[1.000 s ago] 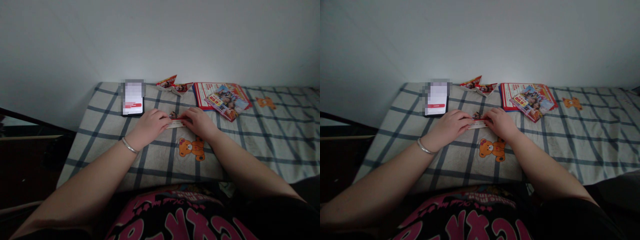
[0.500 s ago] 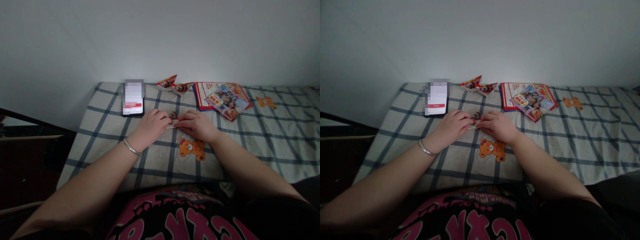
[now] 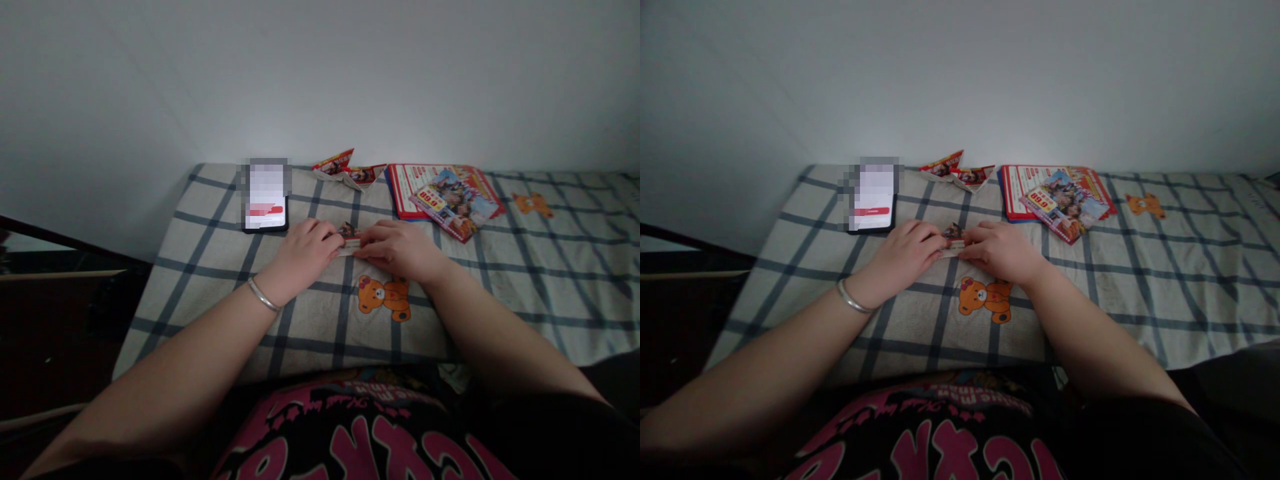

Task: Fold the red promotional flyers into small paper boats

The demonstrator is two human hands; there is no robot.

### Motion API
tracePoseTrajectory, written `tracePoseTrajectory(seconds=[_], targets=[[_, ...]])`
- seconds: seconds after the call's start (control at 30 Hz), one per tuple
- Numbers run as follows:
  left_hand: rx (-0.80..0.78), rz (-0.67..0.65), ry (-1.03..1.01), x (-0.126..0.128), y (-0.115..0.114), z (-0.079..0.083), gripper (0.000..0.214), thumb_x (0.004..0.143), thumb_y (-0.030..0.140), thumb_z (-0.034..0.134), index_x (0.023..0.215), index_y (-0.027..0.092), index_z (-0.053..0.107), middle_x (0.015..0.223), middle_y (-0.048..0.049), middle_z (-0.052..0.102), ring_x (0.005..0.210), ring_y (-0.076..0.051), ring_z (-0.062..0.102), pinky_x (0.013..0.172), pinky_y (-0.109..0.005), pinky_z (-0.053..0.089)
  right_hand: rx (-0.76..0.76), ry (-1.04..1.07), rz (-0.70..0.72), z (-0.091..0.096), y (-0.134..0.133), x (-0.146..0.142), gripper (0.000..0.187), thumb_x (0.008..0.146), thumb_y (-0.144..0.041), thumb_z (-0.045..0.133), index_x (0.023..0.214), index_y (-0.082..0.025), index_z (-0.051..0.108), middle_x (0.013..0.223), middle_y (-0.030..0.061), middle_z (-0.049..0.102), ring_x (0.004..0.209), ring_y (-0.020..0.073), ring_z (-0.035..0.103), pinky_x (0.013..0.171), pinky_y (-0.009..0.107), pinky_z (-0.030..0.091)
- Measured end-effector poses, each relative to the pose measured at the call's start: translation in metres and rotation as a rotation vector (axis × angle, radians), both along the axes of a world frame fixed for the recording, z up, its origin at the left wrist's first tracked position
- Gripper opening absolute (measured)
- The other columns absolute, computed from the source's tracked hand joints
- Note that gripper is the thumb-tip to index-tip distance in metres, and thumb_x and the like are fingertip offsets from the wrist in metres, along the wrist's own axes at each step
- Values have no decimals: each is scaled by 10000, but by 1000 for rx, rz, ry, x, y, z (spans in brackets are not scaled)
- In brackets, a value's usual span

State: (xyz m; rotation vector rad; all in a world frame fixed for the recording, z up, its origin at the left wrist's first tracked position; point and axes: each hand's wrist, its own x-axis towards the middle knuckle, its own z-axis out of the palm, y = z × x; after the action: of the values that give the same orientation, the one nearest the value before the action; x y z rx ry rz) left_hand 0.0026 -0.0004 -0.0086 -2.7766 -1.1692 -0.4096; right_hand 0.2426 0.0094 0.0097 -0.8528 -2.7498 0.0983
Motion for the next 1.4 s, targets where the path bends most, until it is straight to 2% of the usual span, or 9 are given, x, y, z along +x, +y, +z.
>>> tracePoseTrajectory(seconds=[0.33,0.5,0.77,0.93,1.1,1.23,1.4], targets=[[12,-30,-15,-3,3,-3,195,969,215,558,1121,193,678,1060,-68,647,991,-239,522,861,-374,455,-123,-12,-72,12,1,20,190,856,-194,662,960,-273,800,1029,19,750,907,178,664,783,296,492],[-52,-47,-17,-5,4,-1,227,949,225,592,1160,195,668,1100,-67,645,1027,-252,519,904,-395,461,-108,-42,-151,15,0,29,212,832,-195,662,950,-294,807,1065,-5,747,883,165,686,701,272,472],[-93,-77,-47,-10,5,-3,272,936,268,615,1196,193,644,1165,-70,635,1081,-255,514,954,-412,454,-108,-140,-226,24,-5,31,199,823,-199,635,885,-280,806,1035,-18,759,847,170,688,692,296,470],[-121,-100,-59,-12,5,-1,299,936,205,551,1221,188,640,1175,-71,638,1092,-252,518,967,-415,454,-125,-134,-237,26,-6,34,201,816,-191,633,870,-277,807,1036,-14,765,856,166,687,698,289,473],[-163,-134,-69,-16,7,2,405,870,136,538,1263,178,628,1202,-76,631,1106,-254,508,997,-418,448,-150,-151,-287,25,-4,42,184,815,-204,640,841,-277,806,1081,-21,758,858,164,694,645,280,453],[-237,-143,-74,-19,9,5,503,817,85,532,1301,187,617,1218,-72,626,1120,-249,504,1013,-413,447,-143,-154,-271,26,-2,43,176,831,-201,619,831,-243,790,1067,11,751,863,177,688,676,287,456],[-281,-151,-55,-20,10,8,539,816,75,532,1337,195,600,1256,-79,615,1158,-253,491,1043,-432,436,-9,-33,-279,23,-5,30,216,920,-257,563,900,-193,768,1015,74,729,847,194,662,654,295,443]])
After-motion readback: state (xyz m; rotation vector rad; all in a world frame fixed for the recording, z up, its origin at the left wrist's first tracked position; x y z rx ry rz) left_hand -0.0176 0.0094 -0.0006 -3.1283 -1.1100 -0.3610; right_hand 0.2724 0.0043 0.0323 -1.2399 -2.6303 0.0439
